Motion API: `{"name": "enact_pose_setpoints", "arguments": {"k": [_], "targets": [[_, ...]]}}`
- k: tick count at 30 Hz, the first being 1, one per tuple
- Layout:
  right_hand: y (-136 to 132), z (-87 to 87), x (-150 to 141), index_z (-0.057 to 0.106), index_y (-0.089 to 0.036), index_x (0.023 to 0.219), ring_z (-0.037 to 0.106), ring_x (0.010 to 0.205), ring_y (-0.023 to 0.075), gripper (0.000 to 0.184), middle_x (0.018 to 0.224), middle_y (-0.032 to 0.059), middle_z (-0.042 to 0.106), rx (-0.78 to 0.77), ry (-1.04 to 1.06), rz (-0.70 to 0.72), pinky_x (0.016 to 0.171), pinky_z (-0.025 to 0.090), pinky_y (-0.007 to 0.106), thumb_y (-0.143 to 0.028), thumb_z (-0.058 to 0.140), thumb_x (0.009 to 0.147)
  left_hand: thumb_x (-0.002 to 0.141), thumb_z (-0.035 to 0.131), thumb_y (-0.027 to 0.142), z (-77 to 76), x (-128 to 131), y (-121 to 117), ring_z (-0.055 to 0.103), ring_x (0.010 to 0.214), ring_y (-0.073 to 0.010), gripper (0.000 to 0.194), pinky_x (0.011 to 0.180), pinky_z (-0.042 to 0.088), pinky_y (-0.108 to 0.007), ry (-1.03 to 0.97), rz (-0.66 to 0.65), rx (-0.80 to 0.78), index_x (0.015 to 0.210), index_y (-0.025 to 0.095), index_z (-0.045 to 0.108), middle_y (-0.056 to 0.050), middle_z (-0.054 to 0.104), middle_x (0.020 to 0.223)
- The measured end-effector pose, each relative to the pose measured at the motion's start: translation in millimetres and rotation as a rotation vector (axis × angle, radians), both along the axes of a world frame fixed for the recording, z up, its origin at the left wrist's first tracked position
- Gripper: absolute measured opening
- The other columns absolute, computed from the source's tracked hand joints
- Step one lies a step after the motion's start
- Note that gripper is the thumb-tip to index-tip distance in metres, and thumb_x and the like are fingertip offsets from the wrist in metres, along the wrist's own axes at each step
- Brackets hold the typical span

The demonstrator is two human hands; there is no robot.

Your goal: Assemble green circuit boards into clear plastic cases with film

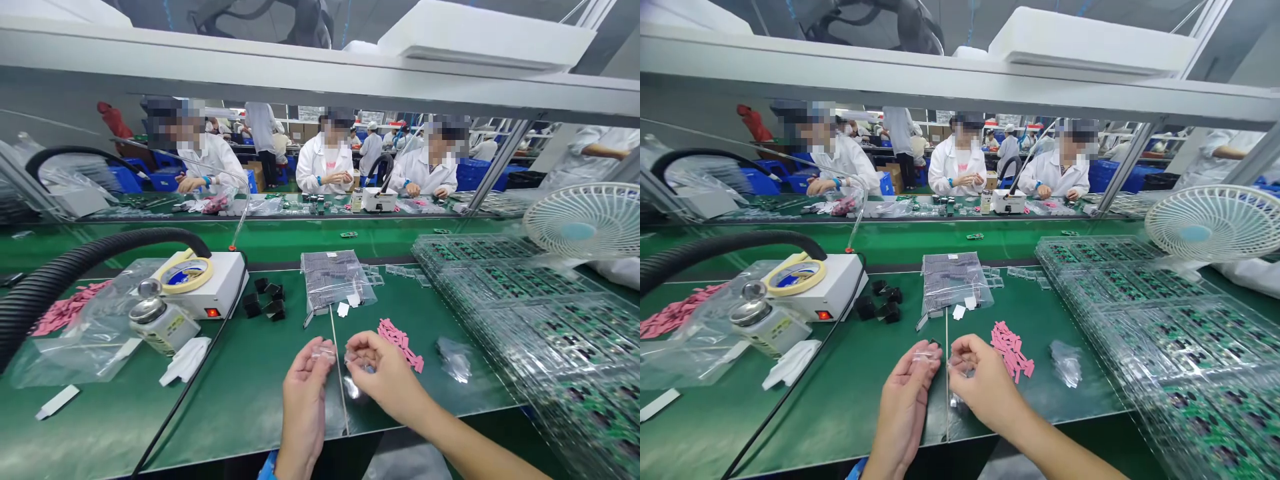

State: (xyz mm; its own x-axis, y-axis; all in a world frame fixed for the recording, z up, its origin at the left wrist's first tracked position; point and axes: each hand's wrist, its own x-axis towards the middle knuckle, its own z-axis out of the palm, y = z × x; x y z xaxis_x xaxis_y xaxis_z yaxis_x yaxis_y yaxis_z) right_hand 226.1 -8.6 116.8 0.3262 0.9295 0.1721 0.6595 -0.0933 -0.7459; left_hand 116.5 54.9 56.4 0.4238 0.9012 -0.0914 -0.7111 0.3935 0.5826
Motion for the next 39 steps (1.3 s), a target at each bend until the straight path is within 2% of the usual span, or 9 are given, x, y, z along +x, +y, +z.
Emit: {"name": "enact_pose_setpoints", "arguments": {"k": [5,8,12,17,21,24,27,33,39], "targets": [[13,29.6,65,0.056,-0.020,0.107,0.061,0.093,0.0163,0.027,0.105,0.0054,0.064,0.064,-0.517,-0.282,0.088,0.050,0.033,-0.029,0.051,0.081,0.074,0.070,0.034,-4.9,-26,12,0.060,0.104,-0.0199,0.055,0.098,0.044,-0.033,0.047,-0.026,0.028,0.122,0.015,0.050,-0.009,0.066,0.106],[26,51.7,126,0.056,-0.013,0.110,0.057,0.104,0.0253,0.031,0.112,0.0139,0.061,0.027,-0.665,-0.449,0.095,0.043,0.046,-0.023,0.047,0.082,0.072,0.069,0.044,-14.9,-42,16,0.060,0.098,-0.0226,0.062,0.092,0.046,-0.037,0.452,0.012,0.234,0.124,0.017,0.051,-0.008,0.062,0.104],[33,58.6,175,0.061,-0.012,0.096,0.061,0.090,0.0212,0.020,0.096,0.0102,0.066,-0.103,-0.771,-0.459,0.085,0.047,0.043,-0.016,0.051,0.079,0.079,0.055,0.050,-29.5,-47,15,0.056,0.088,-0.0255,0.061,0.077,0.047,-0.042,1.104,0.198,0.538,0.128,0.015,0.046,-0.009,0.059,0.098],[29,37.5,128,0.062,-0.012,0.098,0.055,0.104,0.0251,0.024,0.106,0.0142,0.063,-0.028,-0.858,-0.389,0.095,0.041,0.043,-0.021,0.042,0.087,0.086,0.046,0.044,-36.6,-40,5,0.056,0.091,-0.0267,0.049,0.077,0.048,-0.040,1.339,0.380,0.800,0.119,0.008,0.051,-0.012,0.060,0.094],[33,-3.1,42,0.062,-0.026,0.095,0.059,0.090,0.0140,0.016,0.095,-0.0014,0.067,-0.025,-0.825,-0.060,0.084,0.048,0.028,-0.027,0.048,0.088,0.083,0.052,0.045,-42.2,-38,-1,0.055,0.090,-0.0272,0.056,0.076,0.049,-0.040,1.456,0.527,0.922,0.123,0.005,0.048,-0.013,0.060,0.093],[43,-31.6,2,0.060,-0.023,0.099,0.058,0.094,0.0190,0.016,0.099,0.0019,0.066,-0.001,-0.819,0.065,0.083,0.048,0.034,-0.027,0.054,0.085,0.083,0.054,0.042,-48.2,-40,-3,0.055,0.090,-0.0271,0.061,0.075,0.049,-0.040,1.426,0.559,0.910,0.130,0.006,0.040,-0.013,0.059,0.094],[51,-43.6,-4,0.062,-0.018,0.095,0.057,0.094,0.0237,0.016,0.098,0.0084,0.066,0.049,-0.805,0.105,0.081,0.046,0.041,-0.019,0.049,0.086,0.083,0.054,0.040,-45.6,-43,-6,0.055,0.087,-0.0274,0.058,0.075,0.047,-0.041,1.335,0.552,0.854,0.130,0.008,0.042,-0.012,0.059,0.090],[33,-24.2,6,0.059,-0.020,0.099,0.059,0.097,0.0160,0.016,0.101,0.0053,0.067,0.173,-0.638,0.245,0.086,0.051,0.034,-0.025,0.056,0.084,0.074,0.065,0.047,-14.8,-51,-22,0.054,0.091,-0.0273,0.060,0.081,0.042,-0.040,0.912,0.381,0.342,0.123,0.016,0.048,-0.011,0.058,0.097],[-6,-12.5,-17,0.057,-0.021,0.096,0.059,0.102,0.0127,0.020,0.106,0.0038,0.067,0.349,-0.327,0.486,0.090,0.053,0.029,-0.013,0.061,0.078,0.085,0.056,0.039,-9.0,-58,-29,0.061,0.087,-0.0187,0.046,0.083,0.047,-0.034,0.009,-0.267,-0.044,0.123,0.018,0.043,-0.010,0.065,0.099]]}}
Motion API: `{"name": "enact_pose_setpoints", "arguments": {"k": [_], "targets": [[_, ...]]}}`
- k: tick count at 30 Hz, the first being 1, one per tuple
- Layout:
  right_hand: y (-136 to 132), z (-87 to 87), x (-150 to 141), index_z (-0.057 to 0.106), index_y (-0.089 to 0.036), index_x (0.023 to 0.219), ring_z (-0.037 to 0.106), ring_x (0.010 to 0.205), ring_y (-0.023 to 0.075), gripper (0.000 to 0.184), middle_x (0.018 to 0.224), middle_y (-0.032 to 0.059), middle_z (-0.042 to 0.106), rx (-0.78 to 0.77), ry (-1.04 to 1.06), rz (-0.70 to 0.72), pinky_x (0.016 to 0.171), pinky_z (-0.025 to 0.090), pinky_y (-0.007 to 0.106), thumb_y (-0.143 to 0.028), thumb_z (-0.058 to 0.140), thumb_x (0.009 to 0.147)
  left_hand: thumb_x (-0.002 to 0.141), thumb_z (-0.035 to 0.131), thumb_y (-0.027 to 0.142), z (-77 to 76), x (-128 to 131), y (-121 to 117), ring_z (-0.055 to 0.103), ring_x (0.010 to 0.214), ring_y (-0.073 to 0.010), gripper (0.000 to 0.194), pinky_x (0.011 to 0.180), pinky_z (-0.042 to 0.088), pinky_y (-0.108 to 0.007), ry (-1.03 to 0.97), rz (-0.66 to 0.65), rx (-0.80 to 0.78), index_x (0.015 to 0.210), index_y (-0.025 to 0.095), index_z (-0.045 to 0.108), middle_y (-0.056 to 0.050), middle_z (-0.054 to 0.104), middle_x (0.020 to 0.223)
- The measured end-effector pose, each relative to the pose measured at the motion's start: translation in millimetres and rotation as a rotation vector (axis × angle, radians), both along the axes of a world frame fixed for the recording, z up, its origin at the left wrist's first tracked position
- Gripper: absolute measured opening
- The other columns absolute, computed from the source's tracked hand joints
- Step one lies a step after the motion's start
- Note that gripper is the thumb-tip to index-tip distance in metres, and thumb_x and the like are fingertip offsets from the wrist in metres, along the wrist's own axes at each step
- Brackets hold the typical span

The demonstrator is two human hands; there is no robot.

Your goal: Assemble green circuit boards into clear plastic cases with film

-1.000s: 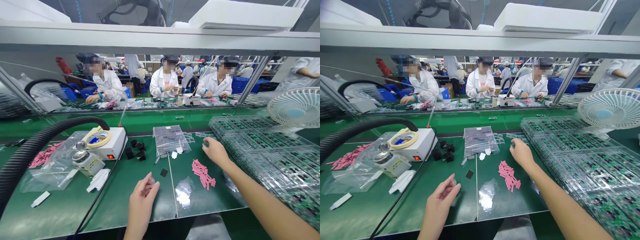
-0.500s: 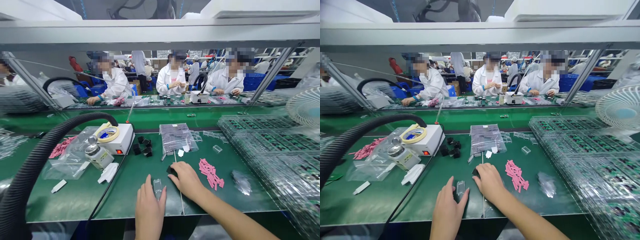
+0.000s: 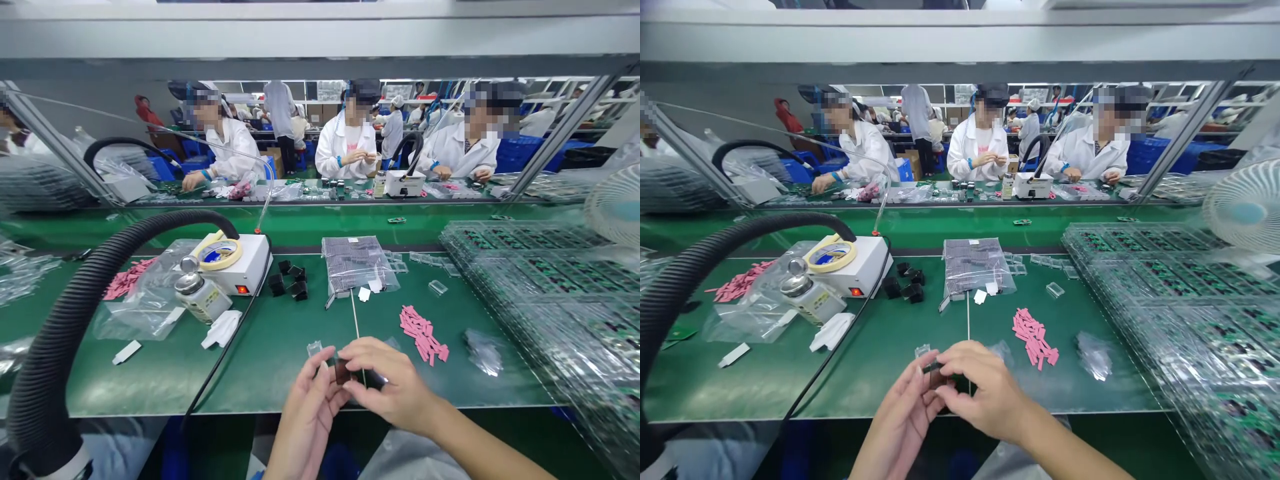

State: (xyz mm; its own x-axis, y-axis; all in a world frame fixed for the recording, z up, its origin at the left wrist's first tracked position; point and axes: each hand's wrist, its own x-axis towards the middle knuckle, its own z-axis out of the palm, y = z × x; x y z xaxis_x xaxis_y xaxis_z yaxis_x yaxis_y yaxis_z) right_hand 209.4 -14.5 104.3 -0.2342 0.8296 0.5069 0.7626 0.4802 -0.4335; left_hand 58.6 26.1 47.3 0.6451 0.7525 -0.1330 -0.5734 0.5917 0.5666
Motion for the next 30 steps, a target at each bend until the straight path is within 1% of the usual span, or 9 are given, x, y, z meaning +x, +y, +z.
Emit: {"name": "enact_pose_setpoints", "arguments": {"k": [2,4,6,8,10,13,15,20,30], "targets": [[-6,-0.9,-5,0.056,-0.021,0.095,0.059,0.102,0.0121,0.022,0.104,0.0034,0.067,0.019,0.015,0.025,0.090,0.053,0.029,-0.010,0.062,0.077,0.086,0.056,0.031,-1.9,0,-1,0.061,0.088,-0.0158,0.041,0.082,0.048,-0.030,-0.089,-0.076,-0.049,0.123,0.017,0.044,-0.008,0.066,0.097],[-11,-0.9,-9,0.057,-0.021,0.094,0.059,0.102,0.0123,0.021,0.104,0.0038,0.067,0.032,0.022,0.044,0.091,0.052,0.029,-0.009,0.062,0.077,0.085,0.058,0.025,-3.5,1,-2,0.062,0.085,-0.0135,0.039,0.078,0.049,-0.026,-0.109,-0.088,-0.086,0.121,0.016,0.046,-0.008,0.066,0.093],[-16,1.4,-12,0.060,-0.021,0.092,0.057,0.103,0.0125,0.017,0.109,0.0037,0.065,0.023,0.025,0.024,0.093,0.050,0.030,-0.010,0.060,0.079,0.084,0.060,0.022,-4.3,1,-3,0.062,0.084,-0.0131,0.038,0.077,0.049,-0.025,-0.105,-0.079,-0.086,0.119,0.016,0.047,-0.008,0.067,0.094],[-21,5.8,-16,0.064,-0.022,0.090,0.057,0.099,0.0111,0.013,0.107,0.0022,0.064,-0.072,0.060,-0.053,0.089,0.049,0.028,-0.014,0.056,0.083,0.083,0.060,0.022,-4.0,2,-4,0.062,0.083,-0.0130,0.039,0.077,0.050,-0.026,-0.074,-0.041,-0.054,0.119,0.017,0.046,-0.007,0.067,0.092],[-25,10.8,-21,0.067,-0.025,0.089,0.058,0.091,0.0088,0.017,0.099,0.0007,0.064,-0.223,0.127,-0.132,0.082,0.049,0.024,-0.018,0.052,0.086,0.082,0.062,0.022,-2.7,1,-5,0.061,0.080,-0.0121,0.041,0.078,0.049,-0.026,-0.033,-0.003,-0.017,0.120,0.018,0.046,-0.003,0.066,0.086],[-29,15.6,-27,0.069,-0.028,0.091,0.059,0.085,0.0071,0.020,0.093,-0.0007,0.064,-0.354,0.193,-0.154,0.077,0.048,0.021,-0.020,0.051,0.087,0.079,0.066,0.022,0.0,1,-5,0.061,0.078,-0.0116,0.044,0.076,0.049,-0.025,0.006,0.021,-0.002,0.118,0.019,0.046,-0.002,0.066,0.082],[-29,16.3,-28,0.069,-0.029,0.090,0.059,0.086,0.0069,0.020,0.093,-0.0014,0.063,-0.364,0.199,-0.150,0.078,0.048,0.020,-0.020,0.052,0.086,0.078,0.067,0.022,1.6,1,-5,0.061,0.078,-0.0121,0.045,0.075,0.049,-0.025,0.016,0.024,0.002,0.118,0.018,0.047,-0.003,0.067,0.084],[-26,13.3,-27,0.069,-0.025,0.082,0.059,0.087,0.0086,0.017,0.094,0.0004,0.063,-0.382,0.183,-0.152,0.079,0.048,0.021,-0.022,0.053,0.086,0.077,0.069,0.023,2.0,0,-4,0.062,0.077,-0.0129,0.045,0.074,0.049,-0.025,0.018,0.024,0.011,0.116,0.018,0.048,-0.005,0.068,0.087],[-23,11.9,-24,0.069,-0.024,0.084,0.059,0.086,0.0088,0.017,0.093,0.0008,0.063,-0.403,0.170,-0.163,0.078,0.047,0.021,-0.022,0.053,0.086,0.078,0.067,0.023,-0.8,0,-5,0.061,0.077,-0.0124,0.044,0.075,0.049,-0.025,0.036,0.020,0.032,0.117,0.018,0.047,-0.004,0.068,0.082]]}}
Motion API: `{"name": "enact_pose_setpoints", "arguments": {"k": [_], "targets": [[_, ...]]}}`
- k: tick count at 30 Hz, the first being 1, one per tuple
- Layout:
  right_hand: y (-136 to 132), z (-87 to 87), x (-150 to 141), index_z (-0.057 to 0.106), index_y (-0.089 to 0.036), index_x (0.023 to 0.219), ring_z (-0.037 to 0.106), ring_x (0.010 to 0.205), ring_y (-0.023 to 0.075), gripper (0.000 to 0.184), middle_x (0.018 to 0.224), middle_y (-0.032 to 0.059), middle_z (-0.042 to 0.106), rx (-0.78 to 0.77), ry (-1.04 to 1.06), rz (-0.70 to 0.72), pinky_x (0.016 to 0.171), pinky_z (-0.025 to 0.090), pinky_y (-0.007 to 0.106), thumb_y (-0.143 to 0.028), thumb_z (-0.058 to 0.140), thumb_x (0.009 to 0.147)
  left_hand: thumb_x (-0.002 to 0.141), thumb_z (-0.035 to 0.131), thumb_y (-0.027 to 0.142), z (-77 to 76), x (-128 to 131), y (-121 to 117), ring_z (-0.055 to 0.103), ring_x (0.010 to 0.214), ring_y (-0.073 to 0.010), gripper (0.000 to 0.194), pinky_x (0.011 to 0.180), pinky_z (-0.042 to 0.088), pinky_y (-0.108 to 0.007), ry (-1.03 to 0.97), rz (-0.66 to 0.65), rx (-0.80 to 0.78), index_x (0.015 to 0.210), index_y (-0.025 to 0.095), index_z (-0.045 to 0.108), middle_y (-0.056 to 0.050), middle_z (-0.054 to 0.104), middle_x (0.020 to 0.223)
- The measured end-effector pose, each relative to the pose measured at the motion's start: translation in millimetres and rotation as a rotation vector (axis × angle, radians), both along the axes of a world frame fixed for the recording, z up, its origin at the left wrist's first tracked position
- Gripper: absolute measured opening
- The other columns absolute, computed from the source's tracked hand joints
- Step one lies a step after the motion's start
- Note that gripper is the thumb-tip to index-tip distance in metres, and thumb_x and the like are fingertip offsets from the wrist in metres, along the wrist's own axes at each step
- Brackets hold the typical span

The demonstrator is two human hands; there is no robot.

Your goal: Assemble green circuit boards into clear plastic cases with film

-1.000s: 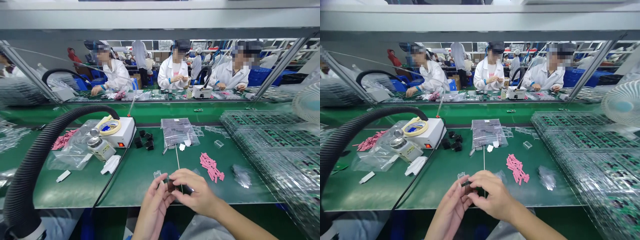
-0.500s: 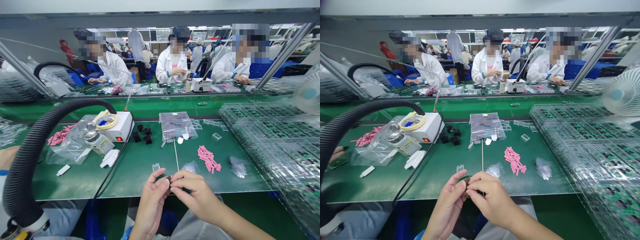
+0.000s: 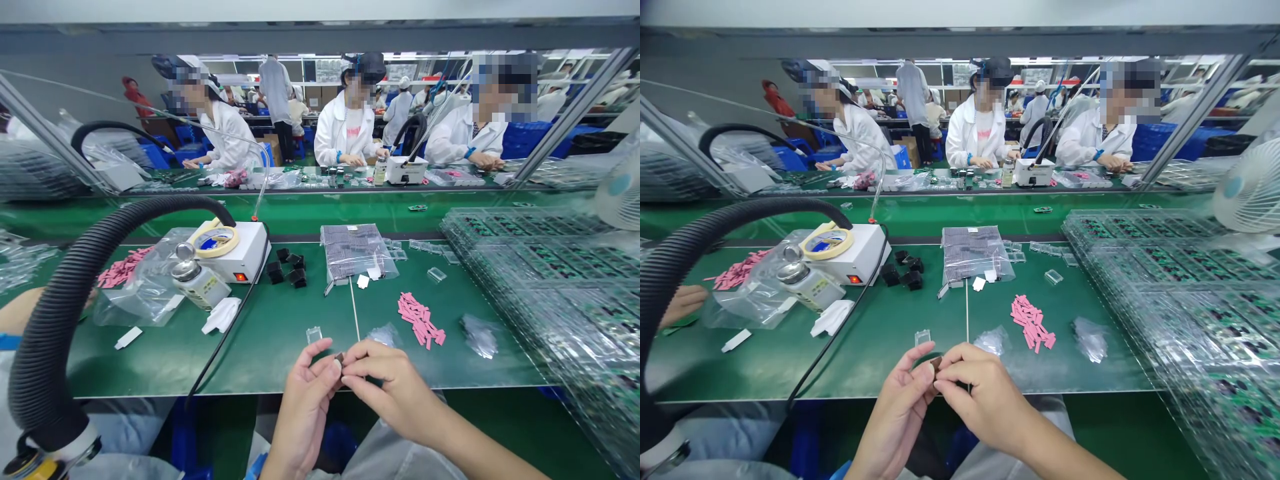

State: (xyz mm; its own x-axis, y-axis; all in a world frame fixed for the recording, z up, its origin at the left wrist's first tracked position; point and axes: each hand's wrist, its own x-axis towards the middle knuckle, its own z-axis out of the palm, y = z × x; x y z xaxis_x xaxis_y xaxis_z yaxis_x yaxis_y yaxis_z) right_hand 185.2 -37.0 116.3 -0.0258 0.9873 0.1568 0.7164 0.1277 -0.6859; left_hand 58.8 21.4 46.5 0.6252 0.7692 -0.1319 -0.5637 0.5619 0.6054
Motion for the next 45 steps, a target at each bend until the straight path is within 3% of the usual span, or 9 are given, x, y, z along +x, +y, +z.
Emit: {"name": "enact_pose_setpoints", "arguments": {"k": [26,37,41,43,45], "targets": [[3,-2.4,-1,0.068,-0.024,0.080,0.058,0.086,0.0076,0.017,0.095,-0.0014,0.061,-0.018,-0.013,0.017,0.079,0.046,0.021,-0.024,0.052,0.087,0.078,0.067,0.021,-2.2,-1,0,0.058,0.069,-0.0089,0.039,0.072,0.048,-0.024,-0.034,0.025,-0.036,0.112,0.017,0.049,0.003,0.059,0.067],[5,-5.1,-5,0.067,-0.023,0.080,0.058,0.086,0.0071,0.018,0.095,-0.0011,0.062,-0.004,0.020,-0.009,0.079,0.046,0.020,-0.022,0.050,0.086,0.081,0.063,0.021,-6.4,-3,2,0.059,0.072,-0.0084,0.036,0.074,0.047,-0.024,-0.050,0.021,-0.021,0.113,0.018,0.046,0.002,0.064,0.073],[3,-2.8,-11,0.067,-0.020,0.077,0.057,0.075,0.0084,0.015,0.083,0.0007,0.063,-0.033,0.201,-0.233,0.067,0.045,0.019,-0.030,0.057,0.082,0.083,0.060,0.020,-12.6,-5,3,0.063,0.085,-0.0132,0.036,0.081,0.048,-0.027,-0.166,0.004,-0.077,0.116,0.017,0.046,-0.008,0.069,0.092],[3,-0.9,-14,0.066,-0.017,0.073,0.051,0.058,0.0065,0.021,0.064,-0.0006,0.058,-0.199,0.397,-0.367,0.053,0.040,0.018,-0.036,0.060,0.078,0.083,0.060,0.022,-15.2,-5,3,0.064,0.090,-0.0151,0.035,0.084,0.048,-0.027,-0.240,0.013,-0.093,0.116,0.016,0.048,-0.010,0.070,0.094],[2,-0.1,-17,0.064,-0.014,0.068,0.042,0.047,0.0040,0.026,0.050,-0.0032,0.049,-0.367,0.552,-0.393,0.046,0.032,0.017,-0.038,0.061,0.076,0.083,0.061,0.025,-17.8,-6,5,0.065,0.091,-0.0165,0.035,0.083,0.049,-0.028,-0.307,0.003,-0.081,0.115,0.017,0.050,-0.010,0.071,0.092]]}}
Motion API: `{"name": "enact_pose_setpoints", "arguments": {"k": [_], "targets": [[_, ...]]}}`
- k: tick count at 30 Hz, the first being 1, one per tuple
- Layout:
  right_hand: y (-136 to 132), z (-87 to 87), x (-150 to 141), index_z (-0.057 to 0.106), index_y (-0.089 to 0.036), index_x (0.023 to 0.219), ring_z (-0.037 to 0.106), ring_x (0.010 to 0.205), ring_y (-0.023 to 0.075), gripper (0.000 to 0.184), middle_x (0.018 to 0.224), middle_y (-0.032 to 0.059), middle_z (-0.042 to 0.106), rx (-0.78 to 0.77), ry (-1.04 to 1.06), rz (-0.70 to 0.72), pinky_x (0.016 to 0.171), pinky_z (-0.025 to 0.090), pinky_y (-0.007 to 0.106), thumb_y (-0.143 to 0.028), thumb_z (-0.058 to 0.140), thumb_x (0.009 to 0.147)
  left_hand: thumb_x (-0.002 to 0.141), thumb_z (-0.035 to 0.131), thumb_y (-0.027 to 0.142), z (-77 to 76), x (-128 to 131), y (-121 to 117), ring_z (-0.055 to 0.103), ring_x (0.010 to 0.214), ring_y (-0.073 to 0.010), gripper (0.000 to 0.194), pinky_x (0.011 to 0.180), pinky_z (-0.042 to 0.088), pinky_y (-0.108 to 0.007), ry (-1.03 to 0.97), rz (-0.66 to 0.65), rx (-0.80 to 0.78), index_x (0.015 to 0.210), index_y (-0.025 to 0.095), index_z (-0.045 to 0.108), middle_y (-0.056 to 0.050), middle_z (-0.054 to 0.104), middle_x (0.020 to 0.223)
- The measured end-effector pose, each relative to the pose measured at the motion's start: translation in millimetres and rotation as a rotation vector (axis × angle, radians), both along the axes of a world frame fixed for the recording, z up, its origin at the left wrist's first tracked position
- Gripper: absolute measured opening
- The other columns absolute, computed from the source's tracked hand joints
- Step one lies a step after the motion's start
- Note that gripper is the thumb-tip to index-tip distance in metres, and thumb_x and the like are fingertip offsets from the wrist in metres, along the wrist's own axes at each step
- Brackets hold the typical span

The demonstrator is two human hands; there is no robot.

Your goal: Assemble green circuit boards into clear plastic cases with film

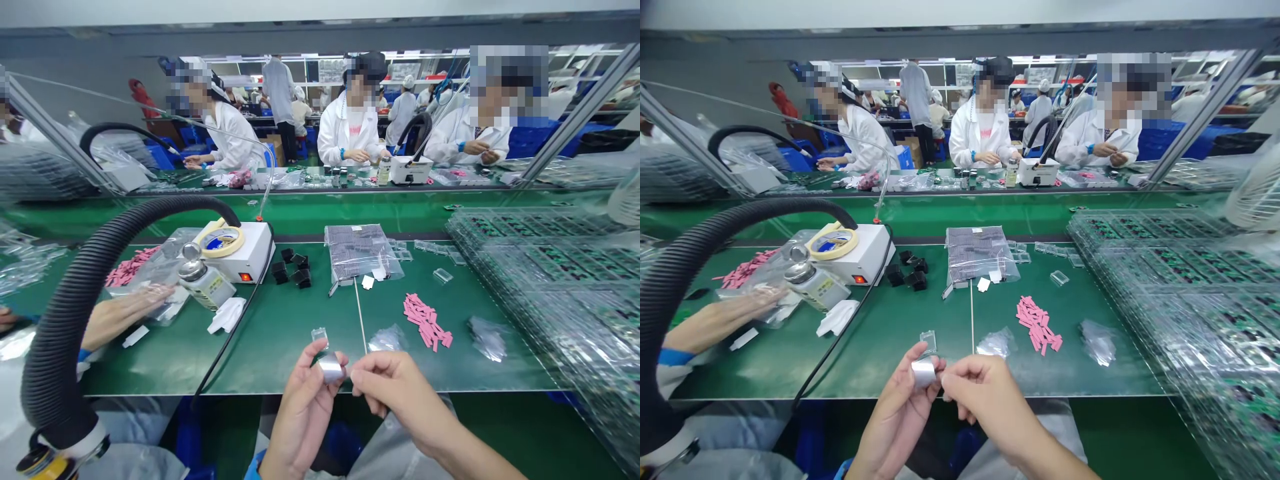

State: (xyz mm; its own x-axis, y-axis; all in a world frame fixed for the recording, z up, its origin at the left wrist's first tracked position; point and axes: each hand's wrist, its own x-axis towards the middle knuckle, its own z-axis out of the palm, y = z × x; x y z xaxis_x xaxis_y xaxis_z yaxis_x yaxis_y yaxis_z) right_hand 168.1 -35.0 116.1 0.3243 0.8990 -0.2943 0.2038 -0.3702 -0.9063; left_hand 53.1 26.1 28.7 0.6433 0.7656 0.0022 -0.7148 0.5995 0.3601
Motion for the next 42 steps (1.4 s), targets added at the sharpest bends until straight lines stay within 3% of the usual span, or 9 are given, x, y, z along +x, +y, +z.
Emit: {"name": "enact_pose_setpoints", "arguments": {"k": [3,9,19,42], "targets": [[-2,-2.1,-3,0.063,-0.012,0.062,0.039,0.044,0.0029,0.025,0.044,-0.0039,0.045,-0.027,0.107,0.034,0.046,0.028,0.017,-0.034,0.060,0.075,0.081,0.064,0.026,-4.2,1,2,0.065,0.094,-0.0191,0.038,0.078,0.052,-0.029,-0.095,-0.036,0.039,0.116,0.020,0.052,-0.010,0.072,0.092],[-5,-6.3,-6,0.065,-0.010,0.065,0.043,0.049,0.0030,0.019,0.056,-0.0008,0.054,0.014,0.205,0.065,0.050,0.031,0.017,-0.027,0.062,0.074,0.081,0.063,0.024,-5.9,0,1,0.066,0.089,-0.0200,0.040,0.069,0.054,-0.030,-0.123,-0.054,0.093,0.119,0.021,0.051,-0.010,0.072,0.093],[-5,-2.1,-8,0.067,-0.011,0.064,0.046,0.050,0.0034,0.017,0.059,0.0003,0.058,0.009,0.209,0.068,0.050,0.035,0.017,-0.026,0.063,0.072,0.080,0.064,0.029,-2.2,-3,0,0.065,0.071,-0.0164,0.039,0.064,0.053,-0.029,-0.099,-0.065,0.118,0.116,0.022,0.052,-0.009,0.072,0.090],[-2,-6.0,-15,0.066,-0.010,0.064,0.047,0.049,0.0027,0.023,0.059,0.0006,0.060,0.014,0.163,0.082,0.048,0.037,0.015,-0.032,0.066,0.071,0.080,0.063,0.031,-4.4,-8,-1,0.062,0.069,-0.0160,0.037,0.063,0.050,-0.029,-0.063,-0.056,0.088,0.113,0.021,0.049,-0.009,0.069,0.090]]}}
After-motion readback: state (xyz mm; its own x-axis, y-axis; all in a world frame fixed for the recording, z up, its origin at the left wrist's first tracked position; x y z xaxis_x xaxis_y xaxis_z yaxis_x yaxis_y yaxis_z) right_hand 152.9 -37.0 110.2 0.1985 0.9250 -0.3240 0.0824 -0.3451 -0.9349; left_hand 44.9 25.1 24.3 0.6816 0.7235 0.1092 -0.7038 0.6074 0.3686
